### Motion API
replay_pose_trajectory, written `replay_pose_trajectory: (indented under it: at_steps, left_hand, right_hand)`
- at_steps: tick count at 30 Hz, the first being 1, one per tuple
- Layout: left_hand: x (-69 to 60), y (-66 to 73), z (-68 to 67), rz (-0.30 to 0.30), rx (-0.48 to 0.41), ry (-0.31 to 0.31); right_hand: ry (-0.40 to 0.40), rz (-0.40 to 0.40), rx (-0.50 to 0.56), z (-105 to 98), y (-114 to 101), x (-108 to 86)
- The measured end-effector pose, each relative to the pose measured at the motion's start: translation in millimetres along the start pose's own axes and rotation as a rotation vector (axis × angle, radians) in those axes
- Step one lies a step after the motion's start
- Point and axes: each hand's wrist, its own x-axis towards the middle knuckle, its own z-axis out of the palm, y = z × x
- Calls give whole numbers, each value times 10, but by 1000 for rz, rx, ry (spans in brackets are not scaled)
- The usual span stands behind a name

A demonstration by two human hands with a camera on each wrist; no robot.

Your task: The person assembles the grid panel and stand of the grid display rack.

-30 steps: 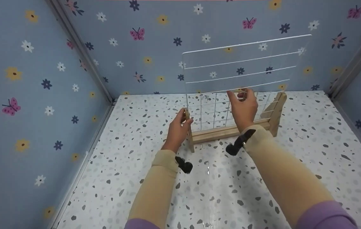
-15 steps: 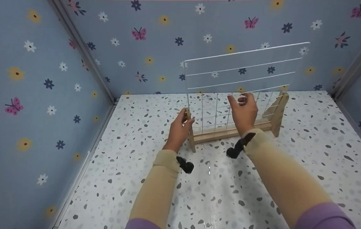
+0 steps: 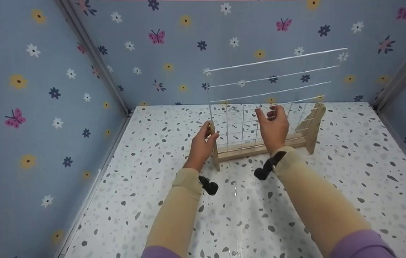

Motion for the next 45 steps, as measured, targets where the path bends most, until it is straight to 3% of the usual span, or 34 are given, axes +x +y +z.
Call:
replay_pose_trajectory:
  at_steps: [13,19,25,34,40,45]
  left_hand:
    - [1,-9,3,5,3,4]
    - [4,17,3,6,8,-2]
    - [20,10,-1,4,-12,-9]
    - [3,63,30,-64,-63,19]
    - [-46,136,49,-65,-117,76]
    - [-92,199,17,-20,-210,133]
  right_hand:
    - [-18,-1,-19,-1,25,-8]
    - [-81,-18,60,-103,62,21]
    - [-153,-53,98,-308,172,83]
    - [-165,-85,-43,-704,222,192]
    - [-136,-98,-14,-1019,274,337]
    - [-45,-78,82,-1276,329,486]
